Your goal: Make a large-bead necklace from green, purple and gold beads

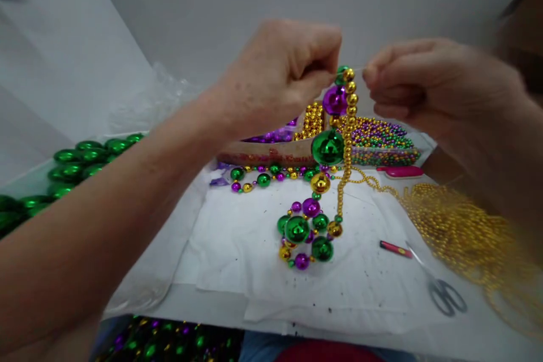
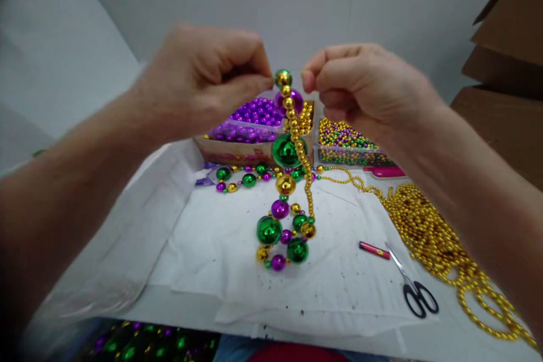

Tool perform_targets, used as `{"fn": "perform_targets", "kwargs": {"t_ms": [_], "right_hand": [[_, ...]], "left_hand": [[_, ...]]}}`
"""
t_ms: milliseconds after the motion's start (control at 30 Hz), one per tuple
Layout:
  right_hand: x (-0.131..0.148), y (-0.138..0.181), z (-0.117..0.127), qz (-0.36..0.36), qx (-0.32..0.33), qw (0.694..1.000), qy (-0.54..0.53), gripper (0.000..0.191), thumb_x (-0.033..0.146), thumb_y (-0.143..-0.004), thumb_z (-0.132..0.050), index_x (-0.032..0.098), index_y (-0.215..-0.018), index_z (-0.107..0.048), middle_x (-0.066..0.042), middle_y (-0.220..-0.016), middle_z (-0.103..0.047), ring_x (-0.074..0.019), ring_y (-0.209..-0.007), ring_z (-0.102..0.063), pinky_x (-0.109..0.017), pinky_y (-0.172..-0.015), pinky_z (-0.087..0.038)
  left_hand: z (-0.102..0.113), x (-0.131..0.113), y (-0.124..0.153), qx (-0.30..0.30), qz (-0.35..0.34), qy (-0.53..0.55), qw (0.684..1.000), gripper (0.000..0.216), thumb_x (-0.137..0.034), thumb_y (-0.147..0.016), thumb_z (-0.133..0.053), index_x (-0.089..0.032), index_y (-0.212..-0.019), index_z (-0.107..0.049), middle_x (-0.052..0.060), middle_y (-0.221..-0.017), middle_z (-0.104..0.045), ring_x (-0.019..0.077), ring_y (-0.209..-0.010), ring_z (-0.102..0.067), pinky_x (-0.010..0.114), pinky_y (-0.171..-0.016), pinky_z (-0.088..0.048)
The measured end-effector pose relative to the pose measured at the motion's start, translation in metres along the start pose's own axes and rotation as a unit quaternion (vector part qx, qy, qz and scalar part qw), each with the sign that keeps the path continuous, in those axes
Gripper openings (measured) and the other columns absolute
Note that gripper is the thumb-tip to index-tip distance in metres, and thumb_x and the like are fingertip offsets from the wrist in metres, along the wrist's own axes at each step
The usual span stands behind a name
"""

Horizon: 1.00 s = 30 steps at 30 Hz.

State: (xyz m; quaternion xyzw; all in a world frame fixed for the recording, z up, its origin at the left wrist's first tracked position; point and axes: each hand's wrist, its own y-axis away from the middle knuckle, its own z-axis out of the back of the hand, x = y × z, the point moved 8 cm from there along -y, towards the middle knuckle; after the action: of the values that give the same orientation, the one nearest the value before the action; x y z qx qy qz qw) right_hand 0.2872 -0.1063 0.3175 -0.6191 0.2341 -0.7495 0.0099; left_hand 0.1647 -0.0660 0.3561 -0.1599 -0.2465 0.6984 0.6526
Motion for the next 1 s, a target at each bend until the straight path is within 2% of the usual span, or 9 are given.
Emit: {"fn": "perform_targets", "kwargs": {"t_ms": [67, 133, 233, 400, 467, 667, 767, 867, 1000], "right_hand": [[-0.01, 0.0, -0.002, -0.021, 0.006, 1.0, 0.002, 0.038, 0.004, -0.081, -0.021, 0.002, -0.069, -0.057, 0.011, -0.05, -0.045, 0.0069, -0.04, -0.036, -0.02, -0.042, -0.015], [-0.037, 0.006, -0.008, -0.079, 0.026, 0.996, -0.016, 0.023, 0.001, -0.076, -0.039, 0.007, -0.064, -0.058, 0.01, -0.046, -0.046, 0.004, -0.037, -0.035, -0.016, -0.039, -0.016], [-0.064, 0.013, -0.013, -0.128, 0.051, 0.99, -0.041, 0.017, 0.002, -0.072, -0.047, 0.011, -0.063, -0.06, 0.008, -0.047, -0.049, 0.002, -0.033, -0.032, -0.014, -0.035, -0.018], [-0.045, 0.004, 0.0, -0.062, 0.016, 0.998, -0.022, 0.014, 0.003, -0.067, -0.053, 0.012, -0.062, -0.062, 0.006, -0.046, -0.048, -0.0003, -0.035, -0.032, -0.016, -0.035, -0.018], [-0.053, 0.003, 0.0, -0.066, 0.034, 0.997, -0.026, 0.012, 0.005, -0.067, -0.054, 0.013, -0.064, -0.063, 0.006, -0.045, -0.046, -0.0008, -0.035, -0.031, -0.017, -0.035, -0.019], [-0.147, 0.032, -0.015, -0.182, 0.101, 0.976, -0.06, 0.007, 0.015, -0.065, -0.056, 0.014, -0.064, -0.063, 0.006, -0.047, -0.044, -0.0029, -0.036, -0.029, -0.02, -0.035, -0.014], [-0.174, 0.043, -0.018, -0.216, 0.098, 0.97, -0.059, 0.007, 0.017, -0.065, -0.055, 0.015, -0.062, -0.062, 0.008, -0.043, -0.039, -0.0031, -0.035, -0.025, -0.02, -0.035, -0.012], [-0.16, 0.033, -0.016, -0.199, 0.104, 0.973, -0.045, 0.008, 0.015, -0.066, -0.054, 0.015, -0.063, -0.062, 0.008, -0.043, -0.039, -0.003, -0.035, -0.026, -0.02, -0.034, -0.013], [-0.081, -0.017, -0.001, -0.088, 0.056, 0.994, 0.024, 0.019, 0.002, -0.073, -0.046, 0.013, -0.064, -0.059, 0.009, -0.041, -0.037, -0.0009, -0.035, -0.025, -0.018, -0.036, -0.016]], "left_hand": [[-0.009, 0.002, 0.003, 0.009, -0.001, 0.016, 1.0, 0.029, -0.016, -0.083, -0.032, -0.005, -0.08, -0.059, -0.003, -0.066, -0.047, 0.0048, -0.065, -0.045, 0.022, -0.066, -0.033], [-0.033, 0.005, 0.014, 0.04, 0.006, 0.044, 0.998, 0.022, -0.015, -0.082, -0.038, -0.009, -0.077, -0.059, -0.003, -0.061, -0.046, 0.0065, -0.059, -0.045, 0.021, -0.061, -0.033], [-0.058, 0.004, 0.024, 0.06, 0.0, 0.074, 0.995, 0.018, -0.013, -0.083, -0.042, -0.012, -0.075, -0.058, -0.003, -0.06, -0.047, 0.0078, -0.056, -0.044, 0.022, -0.057, -0.032], [-0.039, 0.005, 0.015, 0.004, -0.013, 0.048, 0.999, 0.015, -0.011, -0.082, -0.045, -0.012, -0.074, -0.057, -0.006, -0.058, -0.043, 0.0042, -0.051, -0.036, 0.021, -0.054, -0.026], [-0.045, 0.007, 0.016, 0.019, -0.016, 0.057, 0.998, 0.016, -0.011, -0.084, -0.043, -0.012, -0.075, -0.056, -0.006, -0.06, -0.043, 0.0036, -0.052, -0.036, 0.02, -0.054, -0.025], [-0.125, 0.007, 0.059, 0.105, -0.011, 0.146, 0.984, 0.017, -0.01, -0.085, -0.042, -0.016, -0.072, -0.05, -0.003, -0.063, -0.05, 0.009, -0.057, -0.045, 0.022, -0.053, -0.03], [-0.149, 0.004, 0.073, 0.123, -0.009, 0.153, 0.98, 0.019, -0.01, -0.086, -0.041, -0.016, -0.069, -0.048, -0.003, -0.061, -0.049, 0.0088, -0.055, -0.044, 0.022, -0.052, -0.03], [-0.138, 0.008, 0.062, 0.116, -0.018, 0.145, 0.982, 0.021, -0.014, -0.087, -0.04, -0.015, -0.07, -0.052, -0.003, -0.06, -0.049, 0.0078, -0.054, -0.043, 0.02, -0.052, -0.03], [-0.075, 0.033, 0.012, 0.057, -0.019, 0.015, 0.998, 0.025, -0.023, -0.088, -0.044, -0.008, -0.077, -0.06, -0.007, -0.057, -0.041, 0.0031, -0.054, -0.039, 0.017, -0.056, -0.025]]}}
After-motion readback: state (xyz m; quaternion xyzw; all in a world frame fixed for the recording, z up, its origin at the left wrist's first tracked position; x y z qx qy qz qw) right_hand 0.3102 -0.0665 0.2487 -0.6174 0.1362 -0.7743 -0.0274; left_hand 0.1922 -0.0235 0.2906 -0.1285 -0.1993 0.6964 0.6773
